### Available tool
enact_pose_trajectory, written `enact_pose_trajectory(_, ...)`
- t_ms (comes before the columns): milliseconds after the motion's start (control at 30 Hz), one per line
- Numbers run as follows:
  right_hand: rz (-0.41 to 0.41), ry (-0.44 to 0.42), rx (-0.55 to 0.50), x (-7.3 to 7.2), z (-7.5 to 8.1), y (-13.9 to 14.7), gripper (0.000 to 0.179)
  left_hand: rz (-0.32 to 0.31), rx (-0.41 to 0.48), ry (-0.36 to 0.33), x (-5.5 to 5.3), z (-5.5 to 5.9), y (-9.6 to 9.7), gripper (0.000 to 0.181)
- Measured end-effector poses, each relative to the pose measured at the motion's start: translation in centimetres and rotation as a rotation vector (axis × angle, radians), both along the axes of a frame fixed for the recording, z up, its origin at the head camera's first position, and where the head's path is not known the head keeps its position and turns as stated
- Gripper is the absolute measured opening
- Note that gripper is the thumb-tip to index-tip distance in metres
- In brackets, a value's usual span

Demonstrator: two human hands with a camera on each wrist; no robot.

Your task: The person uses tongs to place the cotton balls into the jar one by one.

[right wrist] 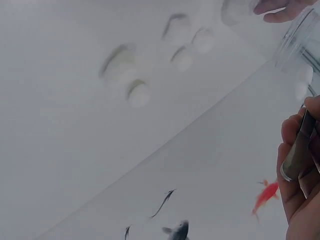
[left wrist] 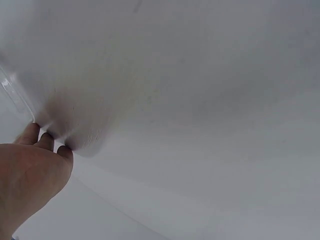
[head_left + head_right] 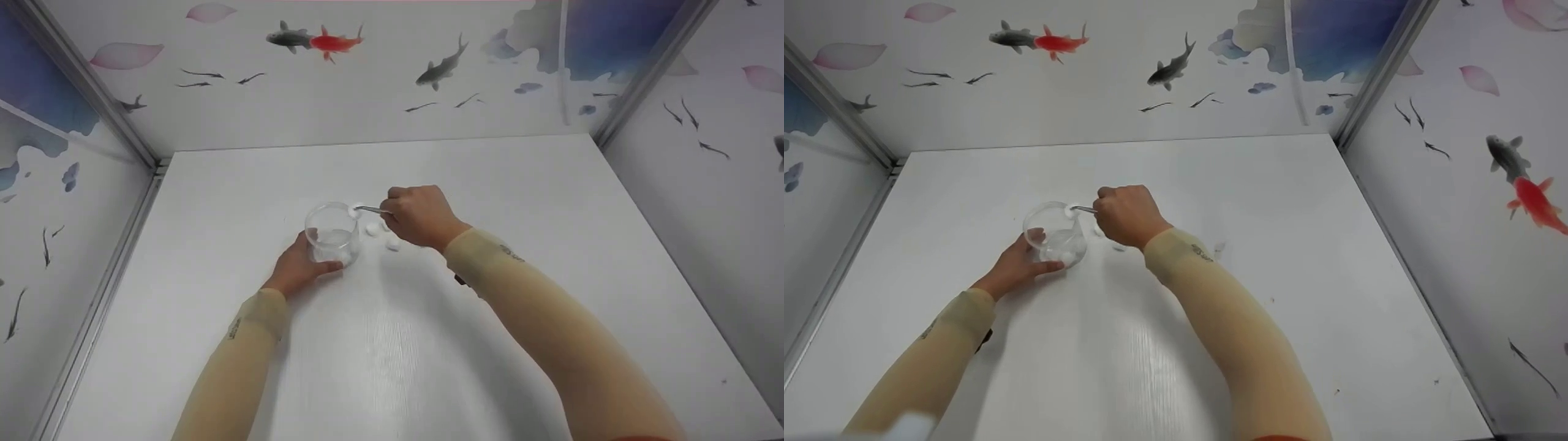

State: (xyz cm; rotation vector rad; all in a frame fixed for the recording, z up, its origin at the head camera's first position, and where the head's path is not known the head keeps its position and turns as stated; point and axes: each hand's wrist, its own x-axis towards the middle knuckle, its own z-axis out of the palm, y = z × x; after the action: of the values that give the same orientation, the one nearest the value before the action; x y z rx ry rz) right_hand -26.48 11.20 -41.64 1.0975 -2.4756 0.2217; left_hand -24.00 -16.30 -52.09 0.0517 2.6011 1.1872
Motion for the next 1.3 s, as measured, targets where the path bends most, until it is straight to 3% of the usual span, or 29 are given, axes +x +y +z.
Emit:
enact_pose_trajectory(233, 0.032, -0.025, 0.021, 0.2, -0.4, -2.0, 0.012, 0.003, 0.003, 0.018, 0.0, 0.2, 0.2, 0.112)
enact_pose_trajectory(467, 0.026, -0.053, 0.051, 0.2, -0.5, -1.4, 0.008, -0.006, -0.004, 0.026, 0.0, 0.5, 0.2, 0.112)
enact_pose_trajectory(800, -0.042, -0.074, 0.06, 0.0, -0.8, 3.3, 0.008, -0.011, -0.01, 0.032, 0.1, 0.1, 0.0, 0.111)
enact_pose_trajectory(1100, -0.088, -0.137, 0.068, 0.5, -3.4, 8.8, 0.005, -0.003, 0.001, -0.005, 0.1, 0.1, 0.0, 0.113)
enact_pose_trajectory(1300, -0.12, -0.17, 0.088, 0.7, -4.9, 10.7, 0.004, -0.001, -0.004, 0.002, 0.2, 0.1, -0.1, 0.111)
